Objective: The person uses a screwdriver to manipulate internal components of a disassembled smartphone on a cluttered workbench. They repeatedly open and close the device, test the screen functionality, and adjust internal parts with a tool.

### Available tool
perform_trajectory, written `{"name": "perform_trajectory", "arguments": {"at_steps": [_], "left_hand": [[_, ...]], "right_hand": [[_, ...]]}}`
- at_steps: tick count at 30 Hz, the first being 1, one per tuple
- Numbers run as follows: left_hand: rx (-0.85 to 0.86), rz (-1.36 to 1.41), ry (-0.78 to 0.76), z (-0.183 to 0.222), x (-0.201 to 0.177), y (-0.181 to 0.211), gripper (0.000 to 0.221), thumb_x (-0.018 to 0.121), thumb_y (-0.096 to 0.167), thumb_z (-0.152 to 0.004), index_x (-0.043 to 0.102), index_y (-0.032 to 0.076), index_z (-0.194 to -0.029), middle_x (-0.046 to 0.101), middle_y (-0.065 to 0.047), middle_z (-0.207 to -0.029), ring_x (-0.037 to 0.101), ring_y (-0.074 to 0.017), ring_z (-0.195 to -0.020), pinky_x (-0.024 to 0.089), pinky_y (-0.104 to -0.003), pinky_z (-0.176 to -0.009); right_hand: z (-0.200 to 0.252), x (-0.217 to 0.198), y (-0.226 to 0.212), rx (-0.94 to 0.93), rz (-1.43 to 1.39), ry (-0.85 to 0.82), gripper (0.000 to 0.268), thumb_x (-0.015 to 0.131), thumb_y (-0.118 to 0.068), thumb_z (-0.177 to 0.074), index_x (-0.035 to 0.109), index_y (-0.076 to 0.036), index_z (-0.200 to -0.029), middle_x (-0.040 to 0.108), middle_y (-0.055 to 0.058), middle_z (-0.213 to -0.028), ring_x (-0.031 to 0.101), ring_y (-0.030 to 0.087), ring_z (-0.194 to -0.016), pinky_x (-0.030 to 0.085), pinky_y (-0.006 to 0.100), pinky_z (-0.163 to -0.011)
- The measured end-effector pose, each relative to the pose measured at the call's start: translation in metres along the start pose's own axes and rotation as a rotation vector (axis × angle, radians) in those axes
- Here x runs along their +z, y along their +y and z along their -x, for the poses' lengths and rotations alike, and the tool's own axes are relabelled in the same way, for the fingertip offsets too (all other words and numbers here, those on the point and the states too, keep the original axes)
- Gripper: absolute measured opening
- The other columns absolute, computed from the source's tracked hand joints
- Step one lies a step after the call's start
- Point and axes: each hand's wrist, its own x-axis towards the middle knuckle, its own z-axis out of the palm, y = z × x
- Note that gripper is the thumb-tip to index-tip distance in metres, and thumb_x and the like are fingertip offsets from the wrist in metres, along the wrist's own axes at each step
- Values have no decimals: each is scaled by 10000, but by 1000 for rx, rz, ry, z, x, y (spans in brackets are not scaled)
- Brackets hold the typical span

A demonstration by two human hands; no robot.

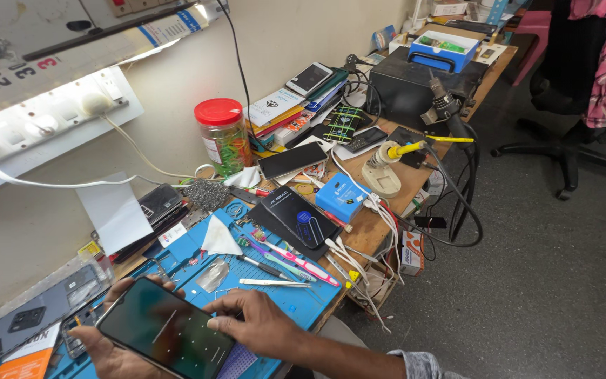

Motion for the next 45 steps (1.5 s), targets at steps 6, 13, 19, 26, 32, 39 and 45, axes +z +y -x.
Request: {"name": "perform_trajectory", "arguments": {"at_steps": [6,13,19,26,32,39,45], "left_hand": [[66,92,-184,-5,-19,-5,771,418,683,-990,482,86,-1472,654,-166,-1199,668,-312,-1015,568,-480,-903],[5,505,-466,-5,-7,3,751,333,679,-1041,463,70,-1461,650,-160,-1283,660,-284,-1200,557,-442,-1015],[-17,481,-410,-6,-16,5,674,326,594,-1145,458,55,-1527,647,-115,-1332,665,-210,-1211,528,-394,-1081],[37,458,-380,-19,-25,13,444,384,205,-1084,426,64,-1503,661,-150,-1321,650,-257,-1223,522,-415,-1083],[7,315,-288,-10,-39,34,460,440,59,-1005,405,54,-1464,565,-200,-1436,599,-267,-1335,487,-410,-1143],[-207,-195,-475,9,-77,77,586,574,53,-999,378,55,-1551,547,-173,-1469,604,-201,-1267,509,-370,-1101],[-312,-598,-476,8,-94,96,556,669,1,-914,525,38,-1449,687,-121,-1295,697,-141,-1071,582,-296,-919]], "right_hand": [[-14,-4,11,-77,108,-45,339,736,-259,-903,766,-9,-1131,773,58,-1021,707,132,-970,550,290,-888],[-15,-20,0,125,-235,-77,349,703,-144,-922,732,68,-1199,767,119,-1049,654,161,-893,506,323,-803],[-20,-27,5,174,-395,-75,315,695,-103,-905,703,70,-1168,766,146,-1061,702,178,-927,558,331,-853],[-38,-40,-10,79,-74,-80,311,715,-103,-911,740,57,-1177,782,135,-1012,683,150,-874,536,291,-804],[-56,-41,-28,12,226,-185,302,731,-126,-896,764,15,-1161,791,103,-981,700,140,-840,556,285,-772],[-41,-33,-53,10,420,-321,281,707,-144,-899,779,-22,-1142,812,98,-1009,739,157,-909,585,313,-835],[-47,-36,-57,97,445,-383,304,725,-173,-887,781,-26,-1147,814,121,-1049,727,194,-968,559,348,-892]]}}
